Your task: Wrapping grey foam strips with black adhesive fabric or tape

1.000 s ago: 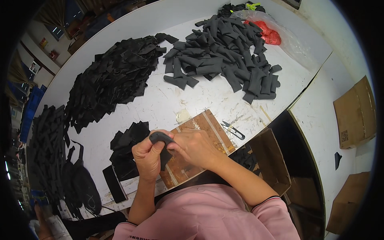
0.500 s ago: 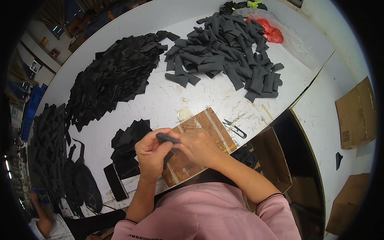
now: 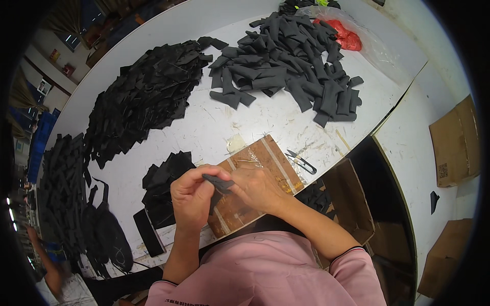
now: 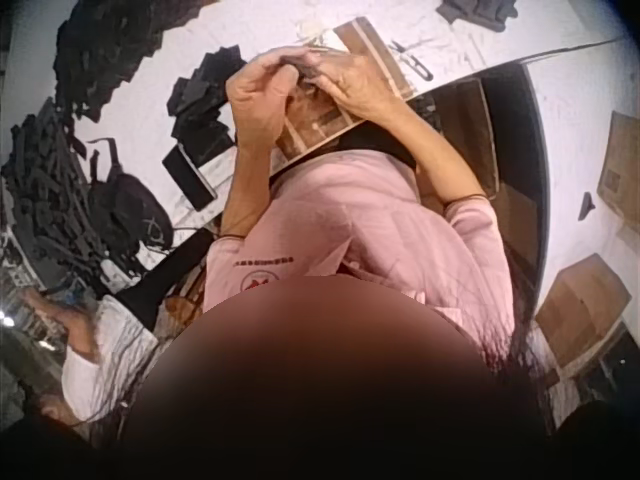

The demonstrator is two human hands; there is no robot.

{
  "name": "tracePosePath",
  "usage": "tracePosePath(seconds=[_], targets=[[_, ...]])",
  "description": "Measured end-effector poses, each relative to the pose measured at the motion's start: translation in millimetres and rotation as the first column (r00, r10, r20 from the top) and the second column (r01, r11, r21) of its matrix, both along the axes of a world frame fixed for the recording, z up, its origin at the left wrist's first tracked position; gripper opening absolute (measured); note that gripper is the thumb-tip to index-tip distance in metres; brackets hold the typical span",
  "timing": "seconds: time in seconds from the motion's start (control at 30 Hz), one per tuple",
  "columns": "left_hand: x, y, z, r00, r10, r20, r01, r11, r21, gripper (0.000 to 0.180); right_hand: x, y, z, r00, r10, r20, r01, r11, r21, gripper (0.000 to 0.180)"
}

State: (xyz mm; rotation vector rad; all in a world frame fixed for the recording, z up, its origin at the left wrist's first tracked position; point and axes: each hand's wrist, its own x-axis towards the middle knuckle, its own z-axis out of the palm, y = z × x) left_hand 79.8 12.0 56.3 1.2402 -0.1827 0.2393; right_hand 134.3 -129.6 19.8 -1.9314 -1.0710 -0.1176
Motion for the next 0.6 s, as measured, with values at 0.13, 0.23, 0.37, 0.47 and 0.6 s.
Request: tracePosePath(seconds=[0.13,0.23,0.37,0.47,0.6], targets=[[2,6,-3,0.994,-0.067,0.092,0.064,0.997,0.034,0.019,-3,-3,10,0.999,-0.03,0.014,0.03,1.0,0.002,0.008],[4,6,1,0.995,-0.062,0.076,0.043,0.972,0.23,0.018,0,-2,-8,1.0,0.002,-0.023,-0.002,1.0,-0.013,0.008],[2,-2,9,0.998,0.037,0.053,-0.045,0.988,0.147,0.013,-1,2,-5,0.998,-0.011,-0.057,0.013,0.999,0.038,0.009],[-1,0,8,0.99,0.09,0.105,-0.101,0.989,0.109,0.013,-1,-2,7,0.998,0.008,-0.055,-0.009,1.0,-0.022,0.011],[-4,-3,7,0.972,0.197,0.131,-0.193,0.98,-0.045,0.014,0,-2,26,0.998,-0.005,-0.059,0.003,1.0,-0.029,0.016]])
